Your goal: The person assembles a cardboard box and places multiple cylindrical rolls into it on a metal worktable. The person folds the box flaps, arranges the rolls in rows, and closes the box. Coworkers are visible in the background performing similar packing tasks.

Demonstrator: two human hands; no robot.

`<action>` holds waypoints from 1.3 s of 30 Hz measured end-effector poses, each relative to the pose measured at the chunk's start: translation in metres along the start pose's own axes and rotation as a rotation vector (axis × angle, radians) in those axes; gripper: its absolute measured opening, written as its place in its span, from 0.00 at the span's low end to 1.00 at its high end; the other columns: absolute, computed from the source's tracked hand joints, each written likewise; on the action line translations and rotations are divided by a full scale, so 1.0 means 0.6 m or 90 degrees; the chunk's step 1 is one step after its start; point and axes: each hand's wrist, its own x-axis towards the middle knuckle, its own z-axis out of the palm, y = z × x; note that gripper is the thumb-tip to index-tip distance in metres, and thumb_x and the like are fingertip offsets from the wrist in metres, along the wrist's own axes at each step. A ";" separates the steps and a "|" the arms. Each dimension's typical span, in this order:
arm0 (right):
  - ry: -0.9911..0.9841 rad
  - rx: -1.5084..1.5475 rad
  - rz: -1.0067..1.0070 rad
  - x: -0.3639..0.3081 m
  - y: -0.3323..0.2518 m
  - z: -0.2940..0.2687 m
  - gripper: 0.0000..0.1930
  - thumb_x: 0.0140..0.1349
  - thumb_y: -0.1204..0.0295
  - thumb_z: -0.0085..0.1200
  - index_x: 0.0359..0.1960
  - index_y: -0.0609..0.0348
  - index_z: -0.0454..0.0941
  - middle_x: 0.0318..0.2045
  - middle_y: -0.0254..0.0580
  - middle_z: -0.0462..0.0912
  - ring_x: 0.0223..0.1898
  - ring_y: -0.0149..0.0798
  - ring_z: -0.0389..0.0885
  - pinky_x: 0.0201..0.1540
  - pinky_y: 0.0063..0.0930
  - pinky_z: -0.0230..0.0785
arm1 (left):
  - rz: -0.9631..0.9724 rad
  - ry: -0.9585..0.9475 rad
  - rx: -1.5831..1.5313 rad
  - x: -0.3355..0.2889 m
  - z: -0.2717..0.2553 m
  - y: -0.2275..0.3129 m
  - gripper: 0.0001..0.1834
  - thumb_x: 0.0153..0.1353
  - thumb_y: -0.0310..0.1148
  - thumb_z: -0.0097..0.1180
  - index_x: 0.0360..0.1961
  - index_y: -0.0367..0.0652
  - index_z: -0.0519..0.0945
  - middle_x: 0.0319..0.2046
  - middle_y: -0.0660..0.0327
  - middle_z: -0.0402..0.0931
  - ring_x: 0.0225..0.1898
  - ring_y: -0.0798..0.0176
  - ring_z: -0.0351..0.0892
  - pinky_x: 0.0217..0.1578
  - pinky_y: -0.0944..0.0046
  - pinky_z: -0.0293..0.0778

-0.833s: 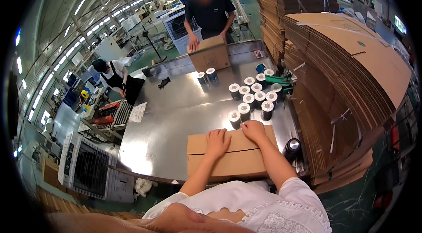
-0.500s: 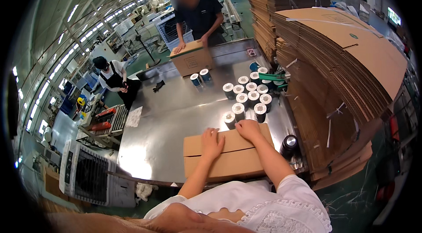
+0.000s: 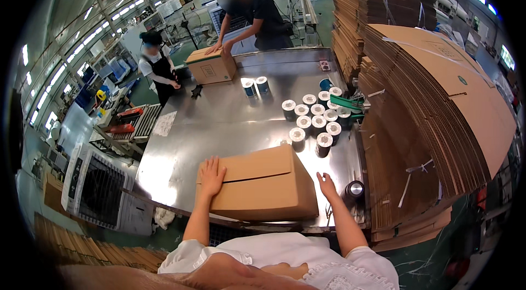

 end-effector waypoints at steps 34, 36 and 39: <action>-0.602 0.239 0.000 -0.138 -0.495 0.230 0.23 0.64 0.56 0.55 0.49 0.66 0.77 0.42 0.46 0.82 0.36 0.36 0.84 0.38 0.28 0.78 | -0.096 -0.237 -0.484 0.024 0.025 -0.115 0.18 0.68 0.40 0.47 0.50 0.37 0.75 0.41 0.58 0.80 0.40 0.66 0.76 0.42 0.65 0.71; -0.246 0.058 -0.210 -0.110 -0.474 0.118 0.27 0.59 0.60 0.58 0.56 0.64 0.68 0.50 0.50 0.77 0.47 0.43 0.77 0.47 0.33 0.71 | -0.139 -0.293 -0.594 0.026 0.011 -0.128 0.17 0.68 0.37 0.46 0.50 0.35 0.74 0.40 0.58 0.80 0.42 0.65 0.76 0.45 0.62 0.71; 0.177 -0.459 -0.284 -0.074 -0.368 -0.020 0.41 0.52 0.67 0.63 0.67 0.60 0.55 0.60 0.56 0.69 0.63 0.55 0.66 0.62 0.41 0.61 | -0.243 -0.323 -0.752 0.018 -0.002 -0.161 0.16 0.68 0.36 0.48 0.50 0.36 0.75 0.40 0.59 0.80 0.44 0.66 0.77 0.46 0.65 0.72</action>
